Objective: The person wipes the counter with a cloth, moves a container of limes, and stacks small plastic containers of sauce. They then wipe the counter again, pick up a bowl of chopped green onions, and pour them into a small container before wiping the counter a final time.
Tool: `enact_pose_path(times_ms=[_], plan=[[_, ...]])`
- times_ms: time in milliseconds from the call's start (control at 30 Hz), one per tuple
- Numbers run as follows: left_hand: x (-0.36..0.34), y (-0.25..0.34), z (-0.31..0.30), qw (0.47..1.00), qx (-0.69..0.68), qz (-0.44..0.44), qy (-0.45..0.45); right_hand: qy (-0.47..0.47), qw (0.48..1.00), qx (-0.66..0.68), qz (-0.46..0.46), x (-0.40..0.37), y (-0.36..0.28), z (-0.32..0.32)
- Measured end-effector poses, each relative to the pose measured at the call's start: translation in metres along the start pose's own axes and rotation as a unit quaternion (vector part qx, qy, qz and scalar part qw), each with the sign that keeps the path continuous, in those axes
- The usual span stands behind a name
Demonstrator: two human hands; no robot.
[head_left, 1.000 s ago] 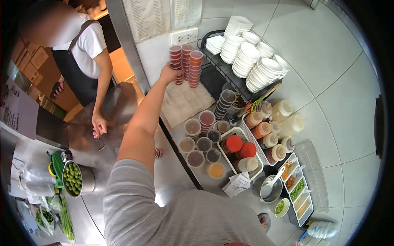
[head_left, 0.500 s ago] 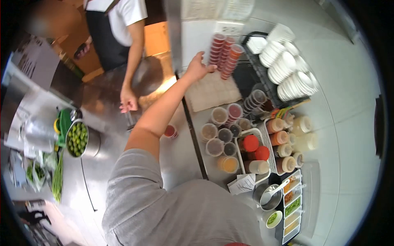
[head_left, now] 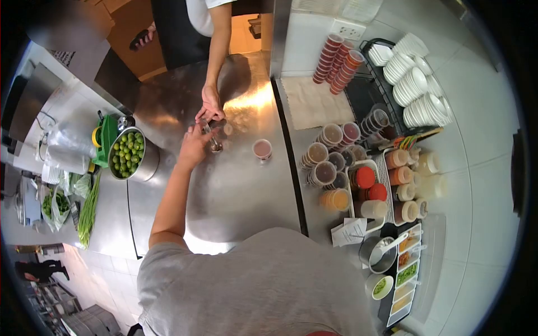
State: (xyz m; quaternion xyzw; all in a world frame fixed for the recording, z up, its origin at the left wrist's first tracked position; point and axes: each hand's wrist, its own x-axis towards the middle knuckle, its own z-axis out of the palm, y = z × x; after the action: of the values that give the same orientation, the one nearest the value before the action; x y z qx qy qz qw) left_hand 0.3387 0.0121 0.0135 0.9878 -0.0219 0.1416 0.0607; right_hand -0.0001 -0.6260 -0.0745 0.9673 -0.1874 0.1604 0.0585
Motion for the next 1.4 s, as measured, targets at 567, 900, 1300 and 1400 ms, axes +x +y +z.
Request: enact_pose_path(times_ms=[567, 900, 1300, 1400], plan=[[-0.03, 0.083, -0.042, 0.82, -0.48, 0.088, -0.299, -0.116, 0.817, 0.566, -0.004, 0.082, -0.168, -0.112], [-0.088, 0.312, -0.041, 0.515, -0.756, 0.03, -0.403, -0.341, 0.561, 0.754, 0.016, 0.108, -0.244, -0.119], [-0.101, 0.32, -0.042, 0.543, -0.724, 0.163, -0.394, 0.087, 0.824, 0.507, 0.238, 0.1, -0.095, -0.118], [-0.092, 0.304, -0.032, 0.585, -0.704, 0.172, -0.364, 0.277, 0.84, 0.303, 0.355, 0.1, 0.015, -0.117]])
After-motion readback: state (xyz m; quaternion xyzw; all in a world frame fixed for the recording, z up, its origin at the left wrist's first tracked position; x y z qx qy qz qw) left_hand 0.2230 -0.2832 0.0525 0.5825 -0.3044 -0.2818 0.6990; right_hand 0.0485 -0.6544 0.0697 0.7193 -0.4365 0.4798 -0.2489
